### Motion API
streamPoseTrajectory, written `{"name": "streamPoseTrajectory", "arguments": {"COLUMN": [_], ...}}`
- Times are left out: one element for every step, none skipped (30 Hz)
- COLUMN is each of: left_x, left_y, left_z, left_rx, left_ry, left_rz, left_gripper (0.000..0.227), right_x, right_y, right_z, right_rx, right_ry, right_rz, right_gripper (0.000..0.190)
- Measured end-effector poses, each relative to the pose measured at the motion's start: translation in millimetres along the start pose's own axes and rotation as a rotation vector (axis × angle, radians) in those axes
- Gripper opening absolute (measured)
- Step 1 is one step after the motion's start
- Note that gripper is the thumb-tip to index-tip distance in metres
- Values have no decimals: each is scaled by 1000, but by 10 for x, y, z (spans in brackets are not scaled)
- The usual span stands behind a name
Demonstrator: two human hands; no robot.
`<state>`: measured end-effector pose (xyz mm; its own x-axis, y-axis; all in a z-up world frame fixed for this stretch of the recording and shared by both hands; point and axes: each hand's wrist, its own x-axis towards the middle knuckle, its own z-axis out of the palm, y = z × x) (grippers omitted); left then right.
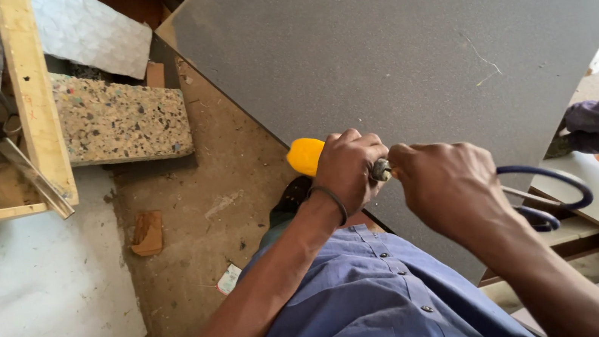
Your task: The person applies a yellow adhesive from a plastic bottle onto a large dark board and a white foam board. They squeeze the bottle to create lines and patterns of glue on the surfaces.
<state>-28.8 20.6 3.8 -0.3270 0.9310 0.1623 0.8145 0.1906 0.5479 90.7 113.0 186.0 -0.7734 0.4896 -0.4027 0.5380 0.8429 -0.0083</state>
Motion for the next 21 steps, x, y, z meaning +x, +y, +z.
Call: {"name": "streamPoseTrajectory", "arguments": {"left_x": [-17,-34,-40,-71,-96,-121,-138,-156,-170,-174,-158,-142,-106,-73,-53,-46,-49,-48,-44,-37,-23], "left_y": [-1,-1,-15,11,32,53,48,42,38,54,69,86,78,68,50,75,107,141,166,192,217], "left_z": [37,72,93,85,76,69,82,95,112,100,88,76,47,18,-15,-27,-33,-39,-59,-79,-98], "left_rx": [-4,35,76,75,94,113,113,71,27,26,-75,-177,-179,-297,-412,-411,-432,-454,-457,-467,-476], "left_ry": [-1,10,24,25,32,38,36,99,162,160,206,251,251,289,330,332,338,344,339,347,358], "left_rz": [1,16,32,33,17,1,2,-3,-5,-3,-11,-20,-15,-45,-82,-85,-75,-65,-61,-55,-48], "left_gripper": [31,31,31,31,30,30,30,30,30,30,32,34,34,25,16,16,15,14,14,15,17], "right_x": [15,30,59,45,36,27,73,118,160,139,122,103,71,38,20,0,-40,-80,-111,-141,-167], "right_y": [23,45,61,75,90,107,155,204,253,331,415,500,524,545,559,538,513,492,424,359,296], "right_z": [99,197,286,328,372,418,412,408,406,484,555,626,606,588,572,455,348,240,136,31,-76], "right_rx": [-2,13,28,26,86,147,149,365,581,583,951,1321,1321,1375,1427,1426,1273,1121,1124,933,742], "right_ry": [-3,-4,-2,-2,-1,1,0,-94,-186,-185,-234,-275,-271,-242,-219,-222,-167,-113,-109,-90,-69], "right_rz": [3,0,-5,-4,1,6,7,82,159,162,173,177,181,173,159,157,172,186,193,213,230], "right_gripper": [30,30,31,31,29,28,28,23,23,23,23,25,25,25,26,26,26,26,26,22,19]}}
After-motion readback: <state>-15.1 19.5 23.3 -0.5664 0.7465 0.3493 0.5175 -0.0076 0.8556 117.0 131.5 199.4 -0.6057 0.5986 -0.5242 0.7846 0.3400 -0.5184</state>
